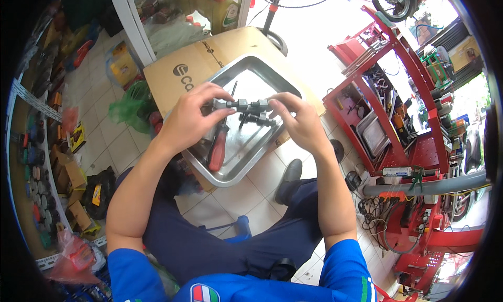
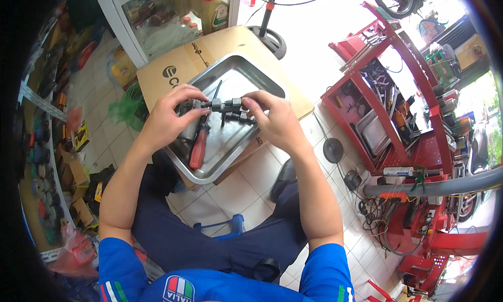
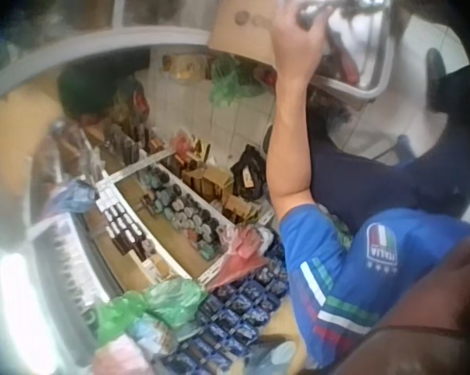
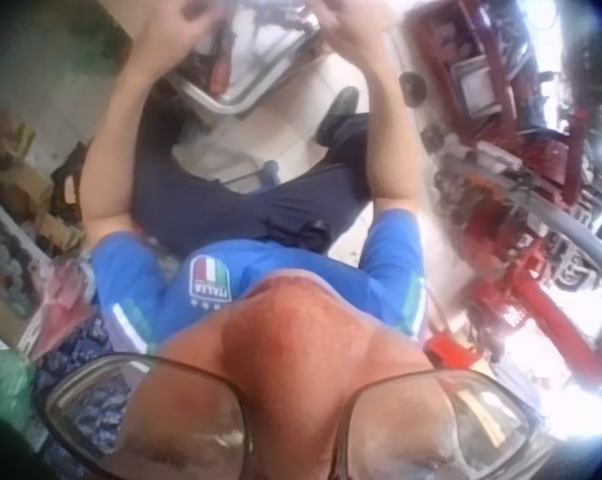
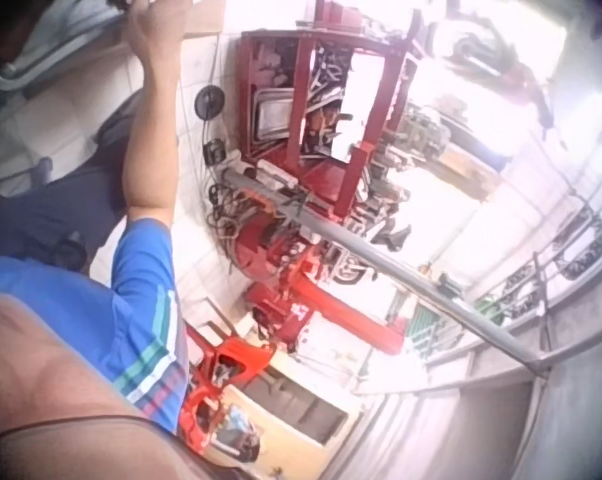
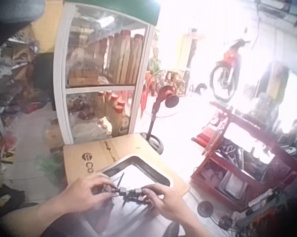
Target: The person is holding a metal camshaft over a metal tray and turning it with their hands to inspect the surfaces. They align a small metal piece onto the camshaft and rotate the assembly to check the fit of the components.
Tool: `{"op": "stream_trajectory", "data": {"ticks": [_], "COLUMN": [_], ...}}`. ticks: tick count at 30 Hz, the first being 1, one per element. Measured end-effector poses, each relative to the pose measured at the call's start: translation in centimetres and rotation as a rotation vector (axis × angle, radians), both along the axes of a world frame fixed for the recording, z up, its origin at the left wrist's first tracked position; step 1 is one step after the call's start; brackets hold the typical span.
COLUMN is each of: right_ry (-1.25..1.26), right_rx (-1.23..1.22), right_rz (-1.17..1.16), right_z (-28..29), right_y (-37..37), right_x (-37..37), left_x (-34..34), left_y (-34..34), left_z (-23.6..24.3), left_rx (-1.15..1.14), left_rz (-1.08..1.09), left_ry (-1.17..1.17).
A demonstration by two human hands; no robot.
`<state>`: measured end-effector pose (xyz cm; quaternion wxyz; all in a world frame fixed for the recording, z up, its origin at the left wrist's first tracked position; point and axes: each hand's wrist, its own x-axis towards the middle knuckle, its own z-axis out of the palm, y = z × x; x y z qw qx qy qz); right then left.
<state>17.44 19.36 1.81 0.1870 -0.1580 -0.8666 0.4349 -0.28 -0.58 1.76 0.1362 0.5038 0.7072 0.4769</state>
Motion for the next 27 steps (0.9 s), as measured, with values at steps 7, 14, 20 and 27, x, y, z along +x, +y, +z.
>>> {"op": "stream_trajectory", "data": {"ticks": [7, 14, 20, 27], "right_ry": [-0.011, 0.068, 0.065, -0.098], "right_rx": [-0.057, -0.079, -0.231, -0.122], "right_rz": [0.026, 0.053, 0.046, 0.025], "right_z": [0.09, -0.38, 0.13, -0.42], "right_y": [0.29, 0.69, 0.41, 0.67], "right_x": [0.14, 0.16, 0.28, 0.07], "left_x": [-0.04, -0.20, -0.19, -0.21], "left_y": [-0.09, 0.09, 0.15, 0.06], "left_z": [-0.25, -0.42, -0.54, -0.43], "left_rx": [-0.008, 0.002, 0.026, 0.022], "left_rz": [-0.001, -0.001, -0.006, -0.005], "left_ry": [-0.001, -0.001, 0.015, 0.025]}}
